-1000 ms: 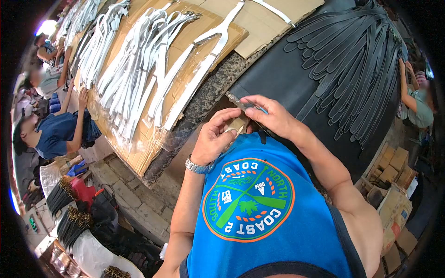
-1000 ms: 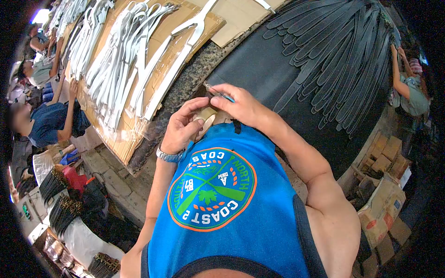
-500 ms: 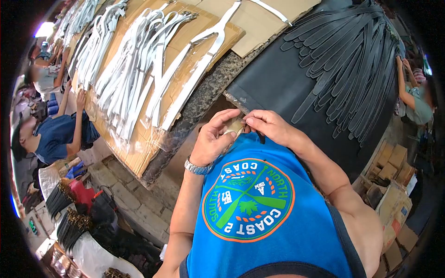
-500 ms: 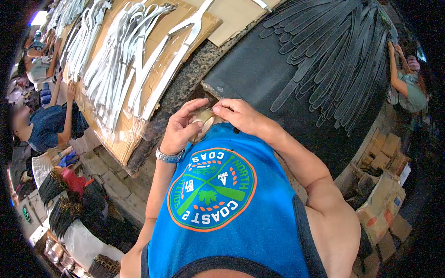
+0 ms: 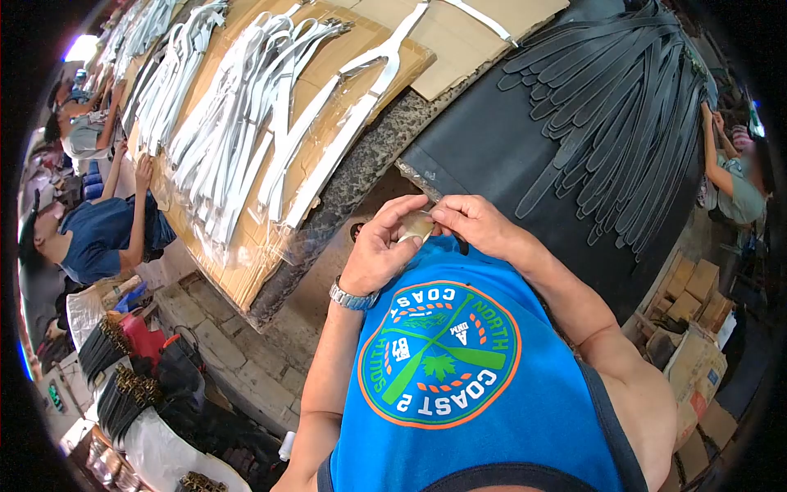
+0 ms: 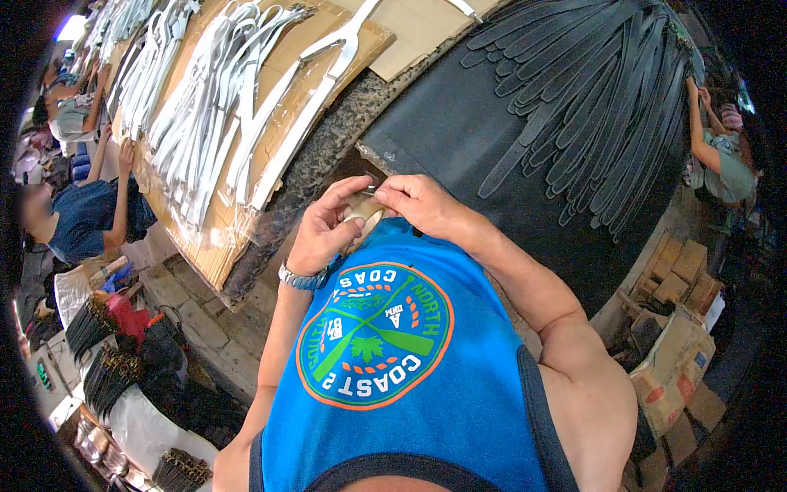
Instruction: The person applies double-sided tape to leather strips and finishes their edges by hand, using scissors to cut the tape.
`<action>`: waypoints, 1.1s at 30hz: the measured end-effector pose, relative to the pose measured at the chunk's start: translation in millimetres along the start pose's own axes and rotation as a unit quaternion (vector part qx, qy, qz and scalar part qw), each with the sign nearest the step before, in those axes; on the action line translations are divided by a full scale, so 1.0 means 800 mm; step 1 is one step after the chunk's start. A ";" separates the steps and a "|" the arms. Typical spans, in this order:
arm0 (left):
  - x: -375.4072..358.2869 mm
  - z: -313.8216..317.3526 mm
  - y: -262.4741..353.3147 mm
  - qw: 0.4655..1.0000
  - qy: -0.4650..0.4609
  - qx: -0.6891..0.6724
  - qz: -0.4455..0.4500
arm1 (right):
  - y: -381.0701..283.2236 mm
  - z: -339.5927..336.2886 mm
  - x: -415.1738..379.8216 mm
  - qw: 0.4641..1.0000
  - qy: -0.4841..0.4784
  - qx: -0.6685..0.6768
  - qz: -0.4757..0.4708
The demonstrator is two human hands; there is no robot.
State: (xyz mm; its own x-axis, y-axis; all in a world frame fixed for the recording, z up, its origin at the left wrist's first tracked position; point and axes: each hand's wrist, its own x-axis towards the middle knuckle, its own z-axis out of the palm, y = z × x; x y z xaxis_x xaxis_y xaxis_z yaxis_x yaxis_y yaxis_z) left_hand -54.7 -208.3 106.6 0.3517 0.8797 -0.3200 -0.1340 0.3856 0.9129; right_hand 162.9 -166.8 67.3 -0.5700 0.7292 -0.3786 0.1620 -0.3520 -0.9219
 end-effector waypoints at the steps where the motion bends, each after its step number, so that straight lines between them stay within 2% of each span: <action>1: 0.000 0.002 0.003 1.000 0.000 -0.014 -0.014 | 0.003 -0.002 0.000 1.000 -0.002 -0.008 -0.001; 5: 0.000 0.003 0.005 1.000 -0.009 -0.021 -0.002 | -0.004 -0.007 -0.011 0.997 0.018 0.054 0.054; 8: 0.002 0.004 0.004 0.999 -0.010 -0.032 0.007 | -0.011 -0.015 -0.018 0.987 0.098 0.124 0.038; 11: 0.004 0.005 0.003 1.000 -0.014 -0.023 0.012 | -0.012 -0.018 -0.005 0.993 0.108 0.023 -0.043; 14: 0.007 0.004 0.003 1.000 -0.027 0.005 0.001 | -0.004 -0.022 0.012 0.998 0.047 0.016 -0.035; 17: 0.010 0.001 0.003 0.998 -0.031 0.063 0.008 | -0.012 -0.019 0.019 0.998 0.057 0.017 -0.008; 18: 0.011 0.003 0.003 0.998 -0.021 0.056 0.009 | -0.006 -0.022 0.022 0.998 0.051 0.005 -0.039; 19: 0.012 0.005 0.002 0.999 -0.011 0.048 0.011 | -0.014 -0.022 0.021 0.998 0.055 0.014 -0.030; 20: 0.010 0.006 0.006 0.999 -0.006 0.032 -0.026 | -0.018 -0.026 0.022 0.999 0.052 0.011 -0.008; 21: 0.013 0.006 0.004 0.999 -0.017 0.030 -0.006 | -0.018 -0.030 0.026 0.999 0.048 0.009 0.015; 22: 0.012 0.008 0.006 1.000 -0.007 0.028 -0.013 | -0.014 -0.036 0.031 0.998 0.062 -0.005 0.006; 25: 0.008 0.005 0.005 0.999 0.033 0.018 -0.022 | -0.009 -0.077 0.060 0.970 0.163 -0.120 -0.136; 28: 0.003 -0.002 0.001 0.998 0.064 0.010 -0.026 | -0.013 -0.150 0.101 0.956 0.287 -0.055 -0.026; 31: -0.007 -0.006 -0.003 0.996 0.082 -0.001 -0.030 | -0.003 -0.233 0.146 0.939 0.342 0.043 0.002; 33: -0.011 -0.007 -0.006 0.995 0.092 0.006 -0.024 | 0.001 -0.270 0.173 0.930 0.367 0.035 -0.013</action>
State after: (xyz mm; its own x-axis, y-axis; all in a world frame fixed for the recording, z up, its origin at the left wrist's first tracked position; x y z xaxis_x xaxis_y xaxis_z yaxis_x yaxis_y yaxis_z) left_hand -62.2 -216.1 103.3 0.1819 0.8972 -0.4025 -0.1106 0.4254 0.8982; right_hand 257.8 60.6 -3.7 0.1336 0.9332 -0.3336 0.0883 -0.3465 -0.9339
